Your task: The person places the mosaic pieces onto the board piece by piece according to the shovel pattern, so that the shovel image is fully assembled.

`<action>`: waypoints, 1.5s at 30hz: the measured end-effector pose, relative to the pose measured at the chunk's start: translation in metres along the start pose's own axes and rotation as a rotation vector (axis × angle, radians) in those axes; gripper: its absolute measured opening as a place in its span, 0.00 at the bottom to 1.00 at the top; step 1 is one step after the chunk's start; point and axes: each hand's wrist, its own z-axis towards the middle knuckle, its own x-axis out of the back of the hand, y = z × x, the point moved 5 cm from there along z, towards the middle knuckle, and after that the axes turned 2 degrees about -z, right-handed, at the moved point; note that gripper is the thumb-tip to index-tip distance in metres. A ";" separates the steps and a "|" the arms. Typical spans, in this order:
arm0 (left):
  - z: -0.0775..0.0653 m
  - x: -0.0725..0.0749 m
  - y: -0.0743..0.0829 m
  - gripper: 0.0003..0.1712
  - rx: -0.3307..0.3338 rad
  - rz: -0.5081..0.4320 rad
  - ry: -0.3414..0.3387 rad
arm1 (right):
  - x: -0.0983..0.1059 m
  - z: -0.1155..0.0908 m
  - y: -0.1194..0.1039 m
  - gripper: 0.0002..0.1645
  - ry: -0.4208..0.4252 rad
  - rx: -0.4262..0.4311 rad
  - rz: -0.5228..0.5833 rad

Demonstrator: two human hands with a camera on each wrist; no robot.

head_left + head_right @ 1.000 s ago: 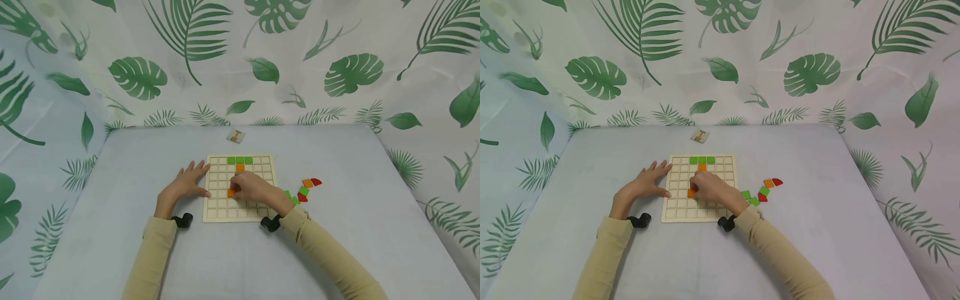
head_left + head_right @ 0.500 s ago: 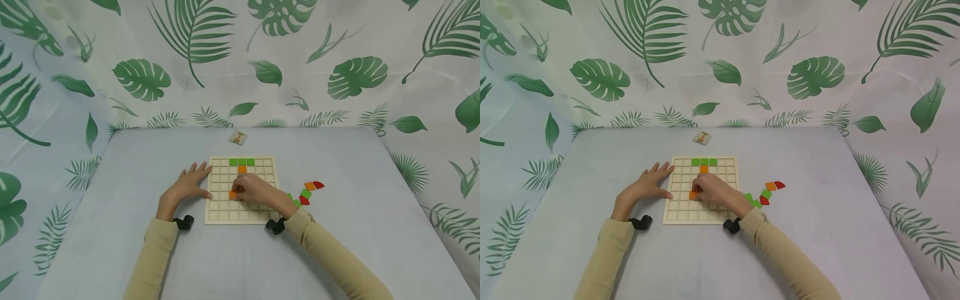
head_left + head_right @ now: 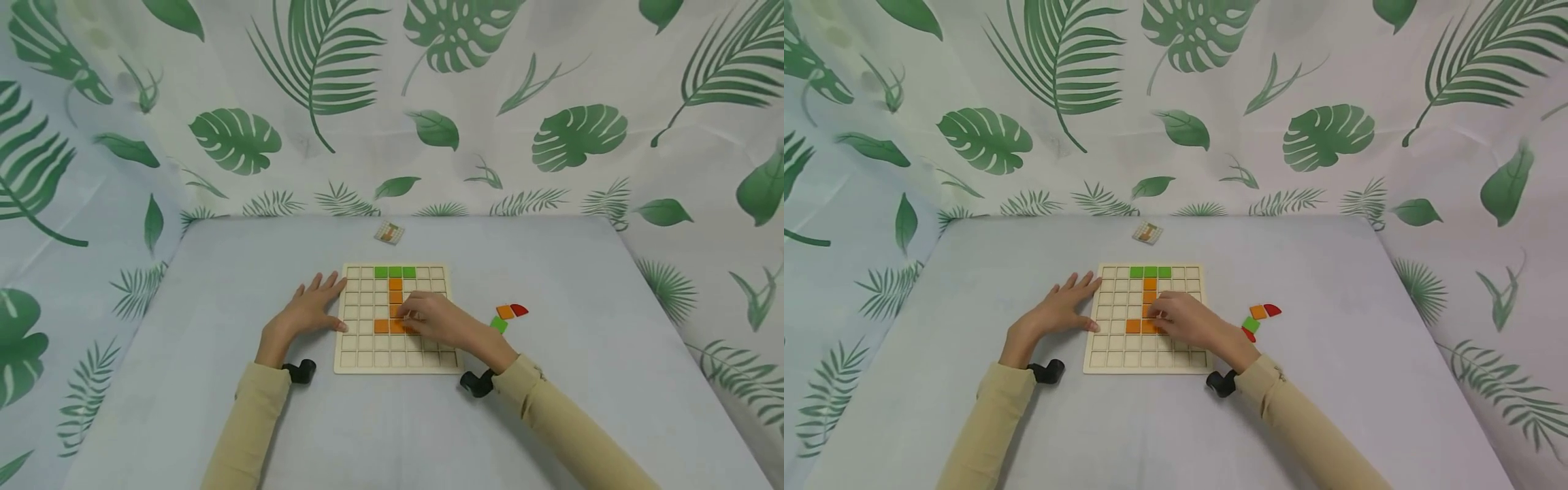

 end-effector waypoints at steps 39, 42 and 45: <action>0.016 0.010 -0.003 0.59 -0.048 -0.011 -0.031 | 0.055 -0.105 0.080 0.16 0.092 -0.374 -0.092; 0.017 0.008 -0.002 0.59 -0.053 -0.011 -0.042 | 0.059 -0.112 0.084 0.16 0.109 -0.370 -0.101; 0.017 0.005 -0.003 0.59 -0.049 -0.007 -0.048 | 0.062 -0.117 0.087 0.16 0.107 -0.361 -0.114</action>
